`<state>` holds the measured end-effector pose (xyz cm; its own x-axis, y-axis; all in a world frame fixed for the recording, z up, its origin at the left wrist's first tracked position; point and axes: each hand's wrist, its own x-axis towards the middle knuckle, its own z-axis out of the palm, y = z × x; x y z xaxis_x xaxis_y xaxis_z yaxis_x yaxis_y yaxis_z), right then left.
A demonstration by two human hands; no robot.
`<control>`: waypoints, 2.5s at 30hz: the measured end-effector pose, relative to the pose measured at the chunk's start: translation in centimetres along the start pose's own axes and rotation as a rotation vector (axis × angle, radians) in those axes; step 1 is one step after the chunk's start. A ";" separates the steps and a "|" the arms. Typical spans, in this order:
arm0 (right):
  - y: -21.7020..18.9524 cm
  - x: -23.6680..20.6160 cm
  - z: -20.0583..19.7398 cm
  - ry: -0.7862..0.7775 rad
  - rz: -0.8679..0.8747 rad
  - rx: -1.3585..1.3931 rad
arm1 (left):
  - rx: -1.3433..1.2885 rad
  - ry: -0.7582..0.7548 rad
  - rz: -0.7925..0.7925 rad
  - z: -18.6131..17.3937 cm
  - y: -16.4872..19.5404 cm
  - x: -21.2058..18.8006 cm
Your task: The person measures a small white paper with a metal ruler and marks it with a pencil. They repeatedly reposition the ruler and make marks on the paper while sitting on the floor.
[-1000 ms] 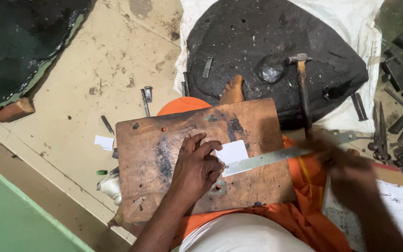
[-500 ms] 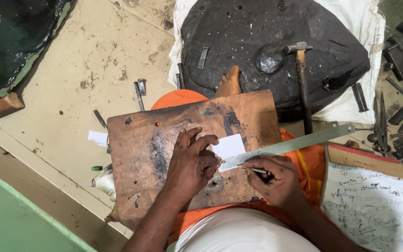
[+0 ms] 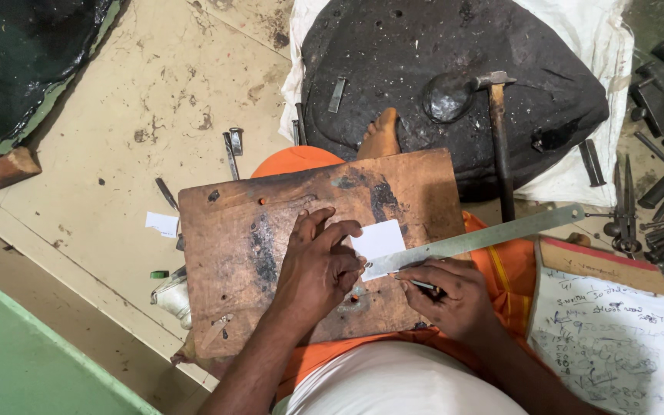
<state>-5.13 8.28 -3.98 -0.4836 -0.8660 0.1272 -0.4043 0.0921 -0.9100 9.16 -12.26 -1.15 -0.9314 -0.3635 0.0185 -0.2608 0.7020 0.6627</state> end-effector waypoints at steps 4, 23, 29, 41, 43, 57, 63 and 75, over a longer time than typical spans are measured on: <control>0.2 -0.1 0.0 -0.010 0.020 0.002 | -0.003 0.013 0.017 0.0 0.0 0.0; 0.0 -0.1 -0.1 -0.043 0.076 0.029 | -0.008 0.020 0.034 0.0 -0.1 0.0; 0.5 -0.5 -2.0 0.083 0.169 0.131 | -0.041 0.008 0.011 -0.1 -0.2 -0.2; 2.7 2.6 -16.0 -0.432 0.734 -0.805 | -0.126 0.034 0.049 -0.6 -0.9 -1.2; 2.4 1.0 -18.3 -0.500 0.605 -0.929 | -0.103 0.069 0.112 -0.6 -1.3 -1.6; -2.7 -3.1 -1.3 0.031 0.864 -0.125 | 0.136 0.150 0.063 1.3 1.4 -1.6; -5.6 -0.7 0.4 -0.104 0.519 -0.264 | 0.159 0.146 0.072 0.7 1.9 -1.8; -5.6 -1.7 0.4 -0.313 0.276 -0.425 | 0.230 0.039 0.081 0.2 2.4 -1.8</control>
<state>-1.73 9.04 0.71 -0.3893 -0.8799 -0.2725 -0.6031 0.4671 -0.6466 10.09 -9.76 0.25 -0.9423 -0.3206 0.0967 -0.2408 0.8493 0.4697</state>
